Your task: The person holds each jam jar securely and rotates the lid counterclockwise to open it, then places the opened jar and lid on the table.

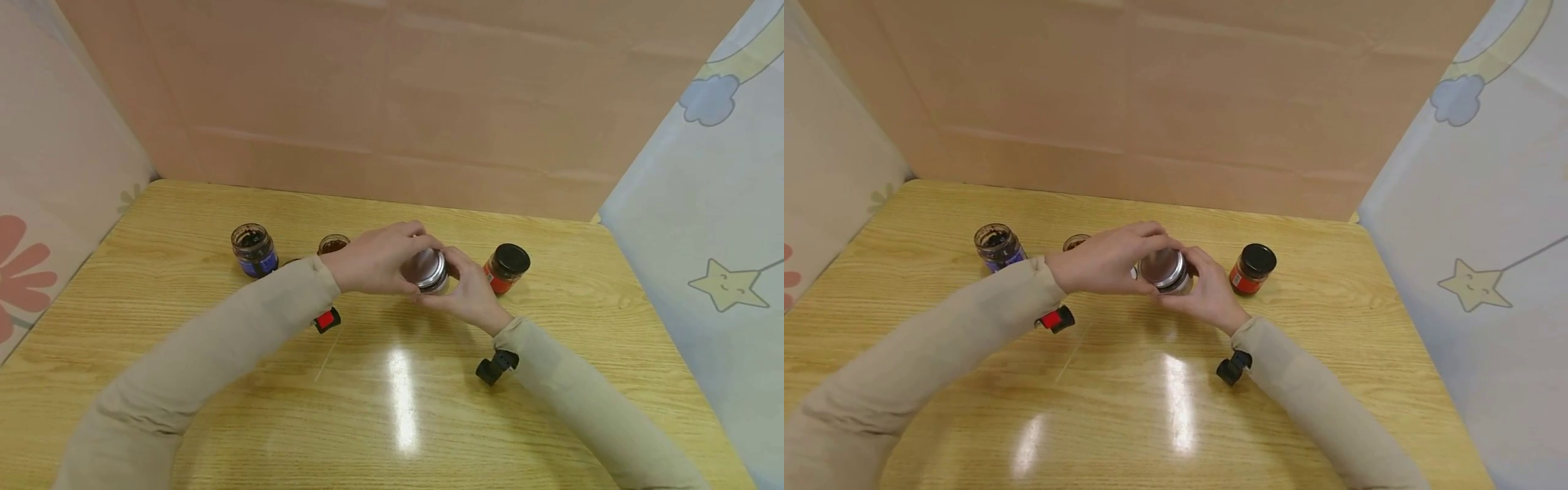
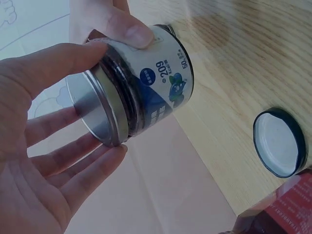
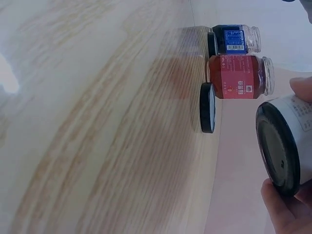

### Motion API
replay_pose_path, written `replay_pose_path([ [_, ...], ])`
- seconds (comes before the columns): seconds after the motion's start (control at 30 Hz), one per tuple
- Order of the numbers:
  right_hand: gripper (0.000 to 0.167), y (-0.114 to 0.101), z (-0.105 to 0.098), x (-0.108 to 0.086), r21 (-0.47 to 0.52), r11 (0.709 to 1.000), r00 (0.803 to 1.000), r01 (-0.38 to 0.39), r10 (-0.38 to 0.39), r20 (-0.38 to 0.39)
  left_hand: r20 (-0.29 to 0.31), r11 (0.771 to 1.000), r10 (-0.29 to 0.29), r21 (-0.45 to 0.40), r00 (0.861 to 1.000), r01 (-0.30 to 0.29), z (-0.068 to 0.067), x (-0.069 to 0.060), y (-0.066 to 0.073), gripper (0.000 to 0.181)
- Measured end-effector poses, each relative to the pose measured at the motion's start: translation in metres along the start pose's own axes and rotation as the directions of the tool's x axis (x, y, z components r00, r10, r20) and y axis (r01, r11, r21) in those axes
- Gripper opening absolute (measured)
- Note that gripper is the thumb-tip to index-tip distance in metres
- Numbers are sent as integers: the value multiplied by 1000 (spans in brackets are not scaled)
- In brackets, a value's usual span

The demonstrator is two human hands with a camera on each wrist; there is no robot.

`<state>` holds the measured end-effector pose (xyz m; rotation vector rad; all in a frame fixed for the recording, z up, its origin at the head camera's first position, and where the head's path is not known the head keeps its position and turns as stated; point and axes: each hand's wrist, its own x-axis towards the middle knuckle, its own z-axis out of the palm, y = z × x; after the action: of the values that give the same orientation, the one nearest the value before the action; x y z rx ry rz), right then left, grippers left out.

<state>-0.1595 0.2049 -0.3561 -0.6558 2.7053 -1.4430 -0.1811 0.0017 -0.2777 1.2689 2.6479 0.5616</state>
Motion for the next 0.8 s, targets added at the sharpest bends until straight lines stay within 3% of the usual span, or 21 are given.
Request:
replay_pose_path([
  [0.3,72,-1,-1,-1,-45,999,1000,-7,6,-16,-76,997,-71,-5,995,71,6,0,4,62],
  [0.8,73,4,-4,-1,-36,999,1000,-2,2,-12,-173,980,-197,-23,965,196,17,7,9,58],
])
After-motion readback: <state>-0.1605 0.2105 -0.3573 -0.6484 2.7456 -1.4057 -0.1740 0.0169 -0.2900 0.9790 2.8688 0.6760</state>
